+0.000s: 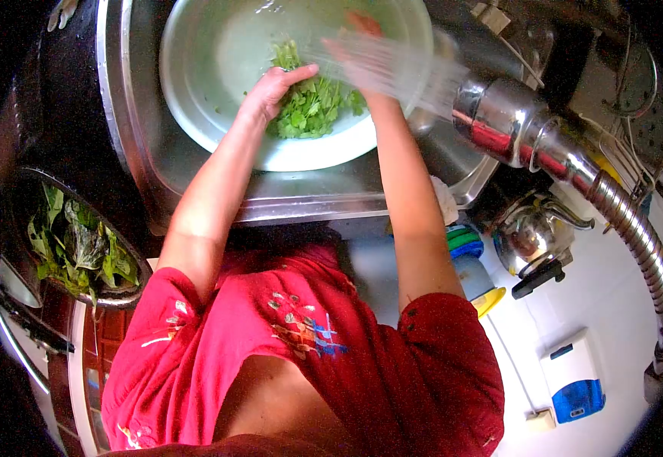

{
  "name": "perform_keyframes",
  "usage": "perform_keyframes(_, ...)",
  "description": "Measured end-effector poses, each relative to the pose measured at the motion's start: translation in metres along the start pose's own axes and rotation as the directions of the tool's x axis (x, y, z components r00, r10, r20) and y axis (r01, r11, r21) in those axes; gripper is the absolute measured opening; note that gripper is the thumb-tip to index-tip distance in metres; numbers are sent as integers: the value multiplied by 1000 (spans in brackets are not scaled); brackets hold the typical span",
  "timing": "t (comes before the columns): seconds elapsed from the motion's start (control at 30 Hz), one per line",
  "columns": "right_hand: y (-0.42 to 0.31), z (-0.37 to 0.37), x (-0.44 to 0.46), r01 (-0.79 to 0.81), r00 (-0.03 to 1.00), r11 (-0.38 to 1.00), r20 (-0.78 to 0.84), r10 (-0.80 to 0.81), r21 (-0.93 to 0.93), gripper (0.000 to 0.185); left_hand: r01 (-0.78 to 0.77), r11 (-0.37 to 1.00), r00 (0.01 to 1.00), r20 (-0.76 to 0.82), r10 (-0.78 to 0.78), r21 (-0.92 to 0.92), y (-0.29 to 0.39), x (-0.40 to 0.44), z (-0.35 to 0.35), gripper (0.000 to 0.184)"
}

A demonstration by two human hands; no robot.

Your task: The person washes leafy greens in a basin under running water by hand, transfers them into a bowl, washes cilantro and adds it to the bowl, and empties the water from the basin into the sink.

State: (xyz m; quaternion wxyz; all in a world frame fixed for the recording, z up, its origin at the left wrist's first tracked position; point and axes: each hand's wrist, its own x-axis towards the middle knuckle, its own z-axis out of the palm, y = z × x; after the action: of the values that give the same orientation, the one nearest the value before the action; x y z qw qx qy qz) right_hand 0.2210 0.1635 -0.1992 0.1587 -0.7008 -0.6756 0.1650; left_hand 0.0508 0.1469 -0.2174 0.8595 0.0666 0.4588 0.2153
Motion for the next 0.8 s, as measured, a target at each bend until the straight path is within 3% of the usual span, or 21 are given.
perform_keyframes(0.1, 18, 21, 13, -63, 987, 997, 149, 56, 43, 46, -20, 995, 999, 32, 17, 96, 1, 4, 10, 36)
perform_keyframes(0.2, -15, -2, 31, -359, 882, 923, 374, 286, 141, 38, 12, 994, 999, 42, -17, 107, -6, 14, 12, 34)
perform_keyframes(0.3, -16, -3, 36, -309, 924, 927, 299, 239, 212, 37, 10, 999, 1000, 25, -11, 32, -16, 17, 13, 31)
perform_keyframes(0.4, 2, 4, 47, -576, 811, 689, 412, 415, 440, 36, 46, 998, 999, -18, -47, -44, -20, 8, 13, 26)
perform_keyframes(0.5, 15, 3, 54, -623, 779, 649, 420, 466, 436, 39, 51, 996, 997, -52, -55, -69, -23, 11, 6, 22)
perform_keyframes(0.57, 72, 34, 46, -230, 951, 934, 269, 155, 275, 44, 41, 995, 996, -76, -48, -90, -21, 11, 4, 21)
perform_keyframes(0.6, 91, 46, 40, -4, 975, 987, 222, -33, 162, 47, 44, 989, 997, -58, -52, -142, -21, 13, 2, 20)
perform_keyframes(0.7, 63, 38, 9, -155, 961, 984, 244, 129, 90, 55, 98, 967, 994, -23, -107, -234, -21, 14, -4, 19)
perform_keyframes(0.8, 35, 10, -3, -627, 772, 697, 397, 497, 348, 58, 130, 957, 988, -44, -146, -259, -25, 19, -13, 24)
